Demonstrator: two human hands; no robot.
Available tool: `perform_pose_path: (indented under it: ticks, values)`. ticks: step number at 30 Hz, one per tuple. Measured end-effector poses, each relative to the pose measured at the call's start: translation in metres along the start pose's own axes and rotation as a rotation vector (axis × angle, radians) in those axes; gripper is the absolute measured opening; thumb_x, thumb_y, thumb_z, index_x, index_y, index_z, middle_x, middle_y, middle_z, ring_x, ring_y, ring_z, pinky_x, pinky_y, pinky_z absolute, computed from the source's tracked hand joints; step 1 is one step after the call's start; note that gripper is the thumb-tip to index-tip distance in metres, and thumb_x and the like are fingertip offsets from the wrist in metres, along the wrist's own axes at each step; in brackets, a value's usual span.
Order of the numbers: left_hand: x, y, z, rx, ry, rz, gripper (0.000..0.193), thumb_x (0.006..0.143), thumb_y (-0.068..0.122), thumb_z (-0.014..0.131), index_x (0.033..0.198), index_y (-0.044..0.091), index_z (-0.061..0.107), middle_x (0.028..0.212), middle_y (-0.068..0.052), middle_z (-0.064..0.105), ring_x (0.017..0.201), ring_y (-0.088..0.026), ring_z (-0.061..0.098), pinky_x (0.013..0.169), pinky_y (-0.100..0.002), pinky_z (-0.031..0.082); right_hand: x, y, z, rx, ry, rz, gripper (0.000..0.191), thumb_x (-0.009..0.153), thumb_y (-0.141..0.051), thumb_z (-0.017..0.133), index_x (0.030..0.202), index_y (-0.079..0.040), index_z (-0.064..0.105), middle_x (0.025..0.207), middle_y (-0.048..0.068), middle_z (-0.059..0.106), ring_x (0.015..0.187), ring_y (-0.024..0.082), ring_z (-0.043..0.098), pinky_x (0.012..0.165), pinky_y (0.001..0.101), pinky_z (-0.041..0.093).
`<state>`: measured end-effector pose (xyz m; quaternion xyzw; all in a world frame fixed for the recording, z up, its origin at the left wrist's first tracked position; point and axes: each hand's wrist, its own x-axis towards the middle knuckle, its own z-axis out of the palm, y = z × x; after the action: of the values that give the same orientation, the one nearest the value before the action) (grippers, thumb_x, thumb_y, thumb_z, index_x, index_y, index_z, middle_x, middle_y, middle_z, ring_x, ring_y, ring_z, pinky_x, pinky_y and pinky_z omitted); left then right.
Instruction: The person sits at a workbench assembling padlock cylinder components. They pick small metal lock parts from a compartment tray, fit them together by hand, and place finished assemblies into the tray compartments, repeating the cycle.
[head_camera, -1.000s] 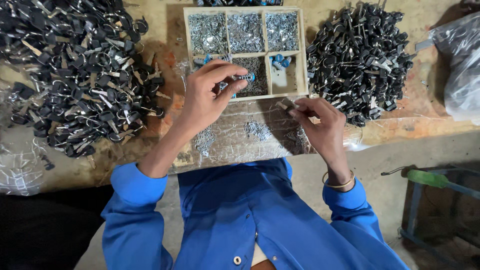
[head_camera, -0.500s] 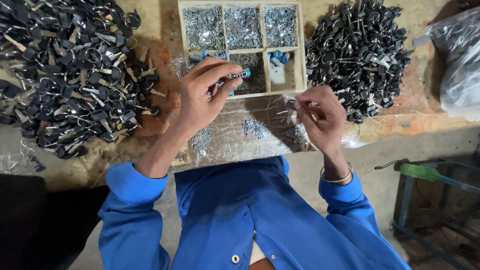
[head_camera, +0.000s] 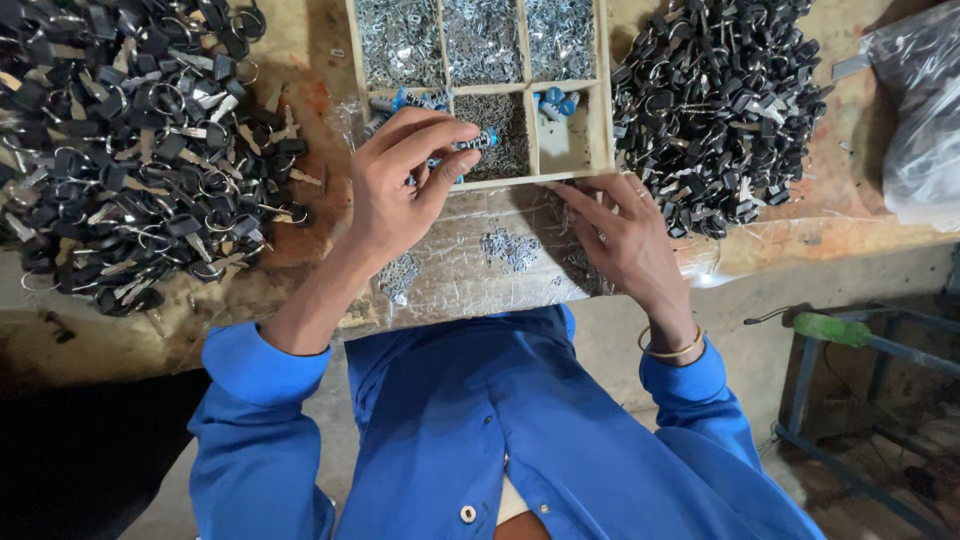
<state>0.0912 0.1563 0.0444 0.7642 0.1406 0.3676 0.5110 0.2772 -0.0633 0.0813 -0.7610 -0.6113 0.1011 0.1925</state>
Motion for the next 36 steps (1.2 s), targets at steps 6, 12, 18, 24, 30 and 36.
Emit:
perform_pose_path:
  ticks: [6,12,18,24,30,36]
  values:
    - [0.001,0.002,0.000,-0.008,0.004,0.003,0.021,0.100,-0.001,0.080,0.119,0.006,0.073,0.115,-0.007,0.070,0.089,-0.011,0.075,0.061,-0.023,0.050,0.011,-0.006,-0.003,-0.130,-0.008,-0.028,0.032,0.092,-0.021,0.079,0.120,-0.008,0.071,0.105,0.012,0.059,0.099,0.033,0.062,0.084,0.0440,0.048]
    - [0.000,0.003,0.001,-0.086,0.010,-0.010,0.021,0.101,-0.002,0.078,0.120,0.003,0.073,0.120,-0.010,0.069,0.102,-0.018,0.076,0.085,-0.027,0.068,0.021,-0.010,-0.002,0.118,0.077,0.024,0.022,0.095,-0.016,0.080,0.115,-0.008,0.072,0.103,0.007,0.065,0.088,0.027,0.066,0.074,0.0377,0.052]
    - [-0.001,0.000,0.002,-0.145,0.035,-0.091,0.023,0.098,-0.006,0.077,0.120,0.000,0.073,0.127,-0.012,0.071,0.108,-0.018,0.076,0.092,-0.028,0.068,0.071,0.007,0.002,0.090,0.110,-0.118,0.018,0.095,-0.016,0.084,0.109,-0.006,0.077,0.097,0.011,0.060,0.086,0.028,0.063,0.073,0.0395,0.051]
    - [-0.004,-0.005,0.007,-0.258,0.088,-0.203,0.027,0.097,-0.006,0.076,0.123,0.000,0.072,0.126,-0.011,0.072,0.108,-0.016,0.075,0.094,-0.028,0.066,0.109,-0.001,0.029,-0.061,-0.016,-0.289,0.017,0.086,-0.022,0.082,0.095,-0.010,0.075,0.091,0.010,0.057,0.095,0.032,0.061,0.085,0.0450,0.048]
    - [-0.006,-0.004,0.010,-0.212,0.091,-0.234,0.026,0.097,-0.004,0.078,0.121,0.001,0.073,0.119,-0.011,0.075,0.101,-0.014,0.076,0.088,-0.026,0.066,0.113,0.013,0.021,0.161,0.012,-0.247,0.016,0.091,-0.010,0.082,0.106,-0.007,0.075,0.095,0.009,0.060,0.093,0.030,0.061,0.083,0.0423,0.046]
    - [-0.005,0.000,0.011,-0.114,0.075,-0.220,0.024,0.097,0.001,0.079,0.120,0.000,0.073,0.111,-0.011,0.078,0.097,-0.014,0.078,0.085,-0.026,0.066,0.114,0.015,0.019,0.312,0.126,-0.187,0.016,0.094,-0.007,0.086,0.102,-0.005,0.073,0.098,0.007,0.066,0.092,0.024,0.064,0.088,0.0401,0.048]
